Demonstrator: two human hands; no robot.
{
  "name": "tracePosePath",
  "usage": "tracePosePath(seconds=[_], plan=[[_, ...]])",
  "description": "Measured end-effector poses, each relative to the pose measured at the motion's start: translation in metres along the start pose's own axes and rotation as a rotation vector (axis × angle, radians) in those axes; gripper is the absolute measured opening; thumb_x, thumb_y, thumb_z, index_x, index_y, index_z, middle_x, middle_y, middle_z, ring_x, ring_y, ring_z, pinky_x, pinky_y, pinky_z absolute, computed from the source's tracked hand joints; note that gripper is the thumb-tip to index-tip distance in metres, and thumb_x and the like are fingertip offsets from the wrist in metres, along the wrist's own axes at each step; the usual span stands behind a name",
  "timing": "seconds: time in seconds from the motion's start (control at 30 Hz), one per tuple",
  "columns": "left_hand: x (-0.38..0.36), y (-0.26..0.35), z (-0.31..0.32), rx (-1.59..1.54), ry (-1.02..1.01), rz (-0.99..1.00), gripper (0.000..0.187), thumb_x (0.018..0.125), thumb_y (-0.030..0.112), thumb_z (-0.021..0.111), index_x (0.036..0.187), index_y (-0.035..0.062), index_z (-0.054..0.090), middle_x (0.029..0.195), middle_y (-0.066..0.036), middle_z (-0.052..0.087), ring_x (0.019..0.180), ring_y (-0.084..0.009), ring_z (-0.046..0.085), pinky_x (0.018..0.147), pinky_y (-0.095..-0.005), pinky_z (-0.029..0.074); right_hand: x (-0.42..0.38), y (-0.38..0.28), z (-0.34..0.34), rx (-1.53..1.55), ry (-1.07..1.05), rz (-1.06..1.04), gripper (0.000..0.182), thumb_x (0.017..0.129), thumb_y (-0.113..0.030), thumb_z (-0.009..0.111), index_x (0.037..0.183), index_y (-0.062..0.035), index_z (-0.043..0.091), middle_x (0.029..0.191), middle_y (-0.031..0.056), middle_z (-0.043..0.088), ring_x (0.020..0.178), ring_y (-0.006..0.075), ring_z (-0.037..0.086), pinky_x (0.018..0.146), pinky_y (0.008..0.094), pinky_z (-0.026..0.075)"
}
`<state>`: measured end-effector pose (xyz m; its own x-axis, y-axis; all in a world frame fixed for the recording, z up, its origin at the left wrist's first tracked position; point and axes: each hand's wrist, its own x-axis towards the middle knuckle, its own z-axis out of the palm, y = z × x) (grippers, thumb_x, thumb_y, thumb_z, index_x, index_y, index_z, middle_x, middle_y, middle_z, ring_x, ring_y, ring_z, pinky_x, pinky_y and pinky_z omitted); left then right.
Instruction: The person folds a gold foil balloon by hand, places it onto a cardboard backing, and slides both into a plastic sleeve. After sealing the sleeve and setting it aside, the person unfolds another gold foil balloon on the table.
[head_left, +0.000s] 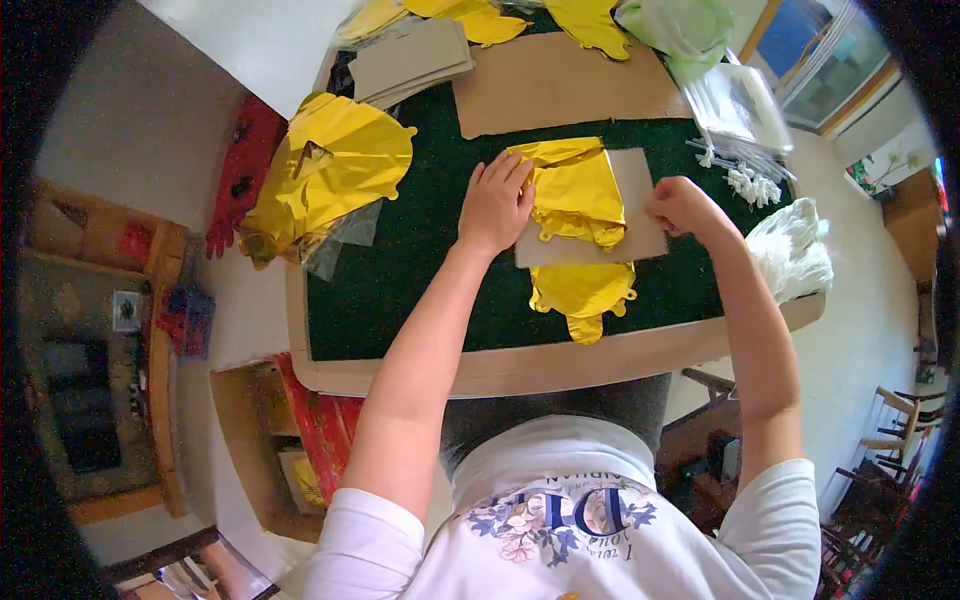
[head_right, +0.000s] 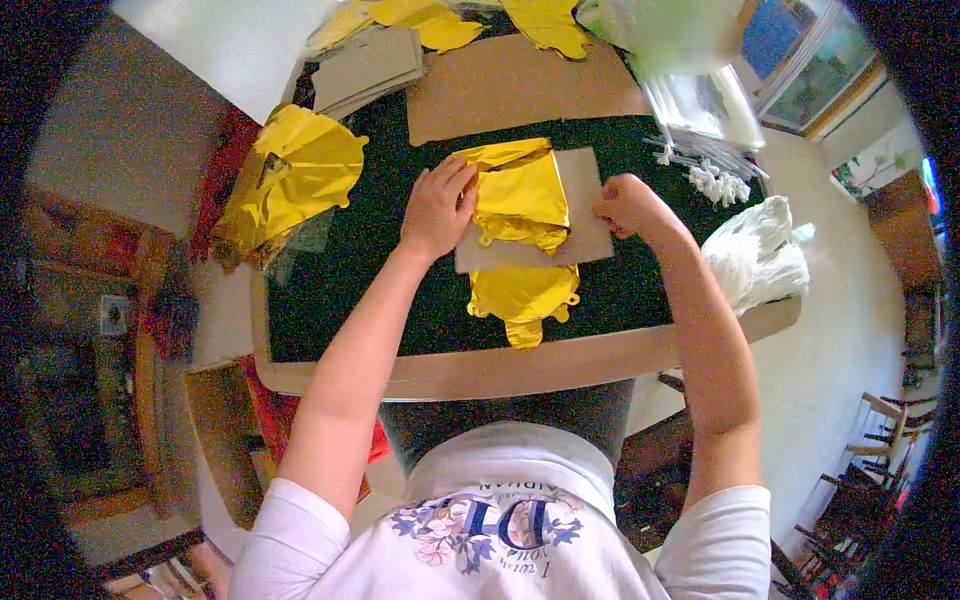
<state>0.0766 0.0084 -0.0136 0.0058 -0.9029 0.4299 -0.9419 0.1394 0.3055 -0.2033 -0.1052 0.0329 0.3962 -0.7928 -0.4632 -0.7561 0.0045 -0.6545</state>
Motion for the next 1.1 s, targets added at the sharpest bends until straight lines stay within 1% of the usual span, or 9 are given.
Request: tracePosePath(seconds=[0.2,0.27,0.37,0.47,0.6,0.73,0.8,0.9,1.1], plan=[[-0.003,-0.001,0.004,-0.001,0.024,-0.002,0.036,0.092,0.023,0.053,0.124,0.0074,0.057,0.134,-0.014,0.053,0.13,-0.0292,0.045,0.108,-0.0498,0.033,-0.082,0.054,-0.096,0.133,-0.101,-0.048,0.014,0.086,-0.016,0.066,0.092,-0.0039,0.064,0.073,-0.0045,0.057,0.065,0.0054,0.05,0.055,0.0228,0.042],[-0.003,0.0,0.003,0.003,0.015,-0.005,0.036,0.092,0.024,0.052,0.124,0.0076,0.056,0.135,-0.014,0.053,0.13,-0.0286,0.045,0.109,-0.0496,0.033,-0.121,0.062,-0.118,0.208,0.172,0.039,0.018,0.087,-0.016,0.066,0.102,-0.0065,0.063,0.075,-0.0064,0.054,0.069,0.0035,0.049,0.058,0.0216,0.039],[0.0,0.001,0.002,0.022,-0.001,-0.009,0.037,0.092,0.024,0.052,0.125,0.0077,0.056,0.136,-0.013,0.052,0.13,-0.0281,0.044,0.109,-0.0495,0.033,-0.144,0.085,-0.137,0.31,0.135,-0.072,0.023,0.087,-0.015,0.065,0.108,-0.007,0.063,0.073,-0.0075,0.051,0.066,0.0023,0.045,0.055,0.0202,0.035],[-0.001,0.001,0.001,0.039,-0.013,-0.002,0.037,0.092,0.024,0.051,0.125,0.0074,0.056,0.136,-0.014,0.052,0.13,-0.0283,0.044,0.109,-0.0494,0.033,-0.158,0.041,-0.085,0.483,0.217,-0.081,0.023,0.087,-0.013,0.065,0.109,-0.0076,0.062,0.071,-0.008,0.049,0.062,0.0014,0.042,0.052,0.0187,0.031],[-0.001,0.0,0.0,0.076,-0.053,0.014,0.037,0.093,0.025,0.05,0.125,0.0074,0.055,0.137,-0.013,0.051,0.132,-0.0272,0.042,0.11,-0.048,0.031,-0.124,0.027,-0.01,0.65,-0.01,-0.048,0.013,0.089,-0.013,0.064,0.1,-0.007,0.061,0.068,-0.007,0.049,0.056,0.0021,0.04,0.047,0.0197,0.032],[0.0,0.002,-0.001,0.041,-0.053,-0.015,0.037,0.093,0.024,0.051,0.125,0.0071,0.055,0.137,-0.012,0.051,0.133,-0.0265,0.041,0.111,-0.0476,0.03,-0.107,0.022,0.019,0.315,-0.148,0.012,0.014,0.092,-0.017,0.062,0.091,-0.0039,0.059,0.07,0.0004,0.058,0.054,0.0049,0.051,0.047,0.021,0.04],[0.0,0.002,0.0,0.043,-0.046,-0.01,0.037,0.092,0.024,0.051,0.125,0.007,0.056,0.136,-0.012,0.051,0.132,-0.0266,0.042,0.11,-0.0476,0.031,-0.109,0.008,0.017,0.027,0.172,0.039,0.012,0.09,-0.013,0.062,0.092,-0.0009,0.062,0.07,0.0069,0.061,0.058,0.0138,0.057,0.053,0.0282,0.047],[0.001,0.003,-0.002,0.03,-0.038,-0.012,0.036,0.092,0.024,0.052,0.124,0.0069,0.057,0.135,-0.012,0.052,0.131,-0.0269,0.043,0.11,-0.0476,0.031,-0.085,-0.003,0.02,-0.061,0.5,-0.504,0.009,0.088,-0.01,0.062,0.093,-0.0021,0.063,0.084,0.0105,0.063,0.074,0.0224,0.062,0.066,0.0336,0.051],[0.001,0.003,-0.002,0.031,-0.013,-0.009,0.035,0.091,0.023,0.054,0.123,0.0069,0.058,0.134,-0.012,0.053,0.129,-0.0274,0.045,0.109,-0.0476,0.033,-0.047,-0.02,0.061,-0.403,0.48,-0.868,0.016,0.083,-0.009,0.062,0.098,-0.0072,0.066,0.107,0.0085,0.062,0.104,0.0277,0.057,0.092,0.0407,0.044]])
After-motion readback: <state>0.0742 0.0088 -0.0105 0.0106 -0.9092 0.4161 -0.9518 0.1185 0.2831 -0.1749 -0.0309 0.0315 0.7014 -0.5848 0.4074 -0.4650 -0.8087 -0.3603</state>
